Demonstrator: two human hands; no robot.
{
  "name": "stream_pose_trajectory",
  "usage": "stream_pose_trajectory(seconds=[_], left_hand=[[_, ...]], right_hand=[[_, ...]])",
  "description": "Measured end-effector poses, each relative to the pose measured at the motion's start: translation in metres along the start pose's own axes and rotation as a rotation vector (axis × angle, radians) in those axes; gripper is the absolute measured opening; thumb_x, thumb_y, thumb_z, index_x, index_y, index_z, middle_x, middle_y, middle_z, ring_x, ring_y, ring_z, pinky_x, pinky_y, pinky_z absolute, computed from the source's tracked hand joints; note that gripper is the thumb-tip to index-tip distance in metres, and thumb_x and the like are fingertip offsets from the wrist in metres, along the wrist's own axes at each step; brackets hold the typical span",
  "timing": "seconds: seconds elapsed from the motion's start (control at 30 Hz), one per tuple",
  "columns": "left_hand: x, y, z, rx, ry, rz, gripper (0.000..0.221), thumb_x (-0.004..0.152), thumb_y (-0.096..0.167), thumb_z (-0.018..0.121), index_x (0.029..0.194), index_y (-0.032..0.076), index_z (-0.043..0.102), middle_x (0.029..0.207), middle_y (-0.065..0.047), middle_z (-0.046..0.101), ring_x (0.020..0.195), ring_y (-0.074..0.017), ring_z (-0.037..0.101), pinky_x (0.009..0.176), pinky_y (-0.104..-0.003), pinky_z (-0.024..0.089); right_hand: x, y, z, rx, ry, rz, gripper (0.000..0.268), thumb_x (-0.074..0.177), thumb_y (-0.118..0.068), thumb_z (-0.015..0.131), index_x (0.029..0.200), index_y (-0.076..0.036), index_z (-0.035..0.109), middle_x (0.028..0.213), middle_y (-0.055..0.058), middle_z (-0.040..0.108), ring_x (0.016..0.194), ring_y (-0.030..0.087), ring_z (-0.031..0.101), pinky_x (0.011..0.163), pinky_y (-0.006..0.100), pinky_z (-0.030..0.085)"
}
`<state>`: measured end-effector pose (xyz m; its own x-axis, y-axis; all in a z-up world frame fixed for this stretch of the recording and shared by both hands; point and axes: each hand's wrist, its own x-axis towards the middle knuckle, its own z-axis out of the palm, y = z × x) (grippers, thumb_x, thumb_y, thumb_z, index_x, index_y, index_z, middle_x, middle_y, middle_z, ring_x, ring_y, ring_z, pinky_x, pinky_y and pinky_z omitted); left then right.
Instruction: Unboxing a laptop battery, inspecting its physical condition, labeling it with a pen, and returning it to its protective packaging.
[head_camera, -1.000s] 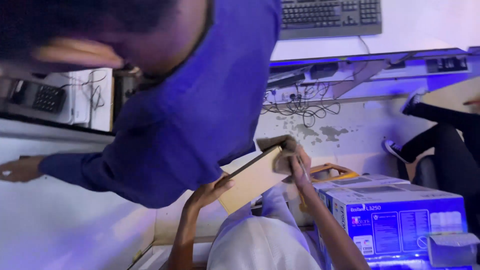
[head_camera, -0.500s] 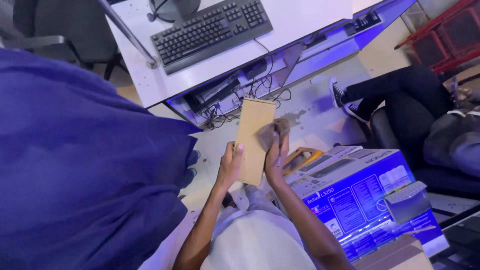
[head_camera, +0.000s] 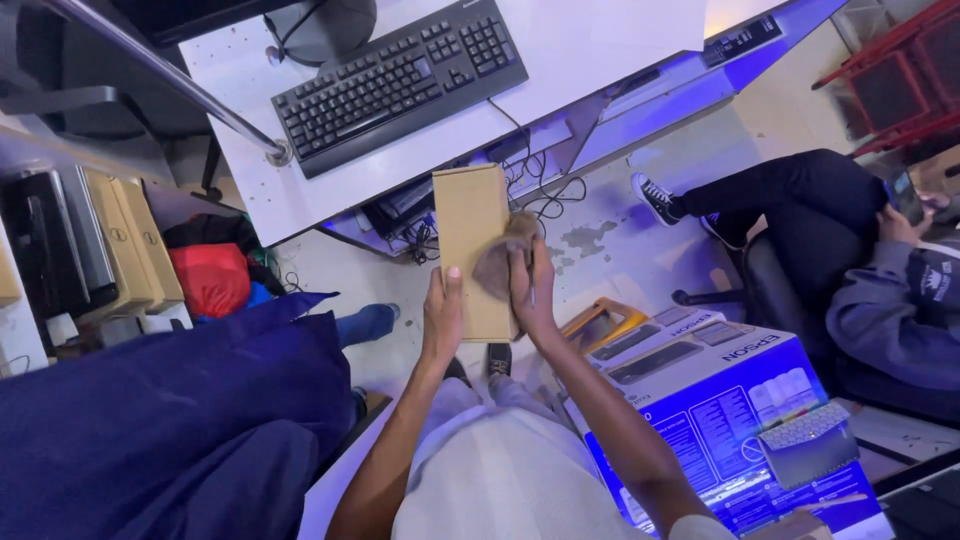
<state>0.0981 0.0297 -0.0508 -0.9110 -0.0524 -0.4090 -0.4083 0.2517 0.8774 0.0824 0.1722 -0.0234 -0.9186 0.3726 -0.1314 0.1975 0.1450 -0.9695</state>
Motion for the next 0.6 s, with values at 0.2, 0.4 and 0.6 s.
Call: stream_pose_trajectory(seconds=[0.2, 0.4, 0.6], left_hand=[[-0.003, 0.0, 0.011, 0.02, -0.079, -0.001, 0.06, 0.103, 0.06, 0.035, 0.124, 0.008, 0.055, 0.094, -0.017, 0.065, 0.094, -0.0302, 0.066, 0.087, -0.048, 0.05], [0.019, -0.002, 0.008, -0.022, 0.021, -0.027, 0.061, 0.102, 0.064, 0.036, 0.12, 0.008, 0.055, 0.097, -0.015, 0.064, 0.096, -0.0268, 0.063, 0.09, -0.046, 0.048], [0.026, 0.031, -0.007, -0.144, 0.201, -0.057, 0.06, 0.105, 0.059, 0.033, 0.123, 0.004, 0.051, 0.111, -0.02, 0.06, 0.111, -0.0322, 0.059, 0.1, -0.048, 0.042]], right_hand=[[0.075, -0.035, -0.001, 0.175, 0.06, 0.01, 0.055, 0.104, -0.05, 0.051, 0.128, -0.002, 0.061, 0.129, 0.027, 0.062, 0.13, 0.043, 0.056, 0.112, 0.056, 0.04], [0.032, -0.033, 0.0, 0.064, -0.073, -0.013, 0.055, 0.107, -0.045, 0.046, 0.123, 0.005, 0.061, 0.12, 0.032, 0.064, 0.123, 0.046, 0.059, 0.105, 0.057, 0.043], [-0.01, 0.018, 0.0, -0.037, -0.251, 0.069, 0.049, 0.097, -0.045, 0.064, 0.123, -0.003, 0.059, 0.12, 0.026, 0.068, 0.121, 0.044, 0.062, 0.102, 0.055, 0.049]])
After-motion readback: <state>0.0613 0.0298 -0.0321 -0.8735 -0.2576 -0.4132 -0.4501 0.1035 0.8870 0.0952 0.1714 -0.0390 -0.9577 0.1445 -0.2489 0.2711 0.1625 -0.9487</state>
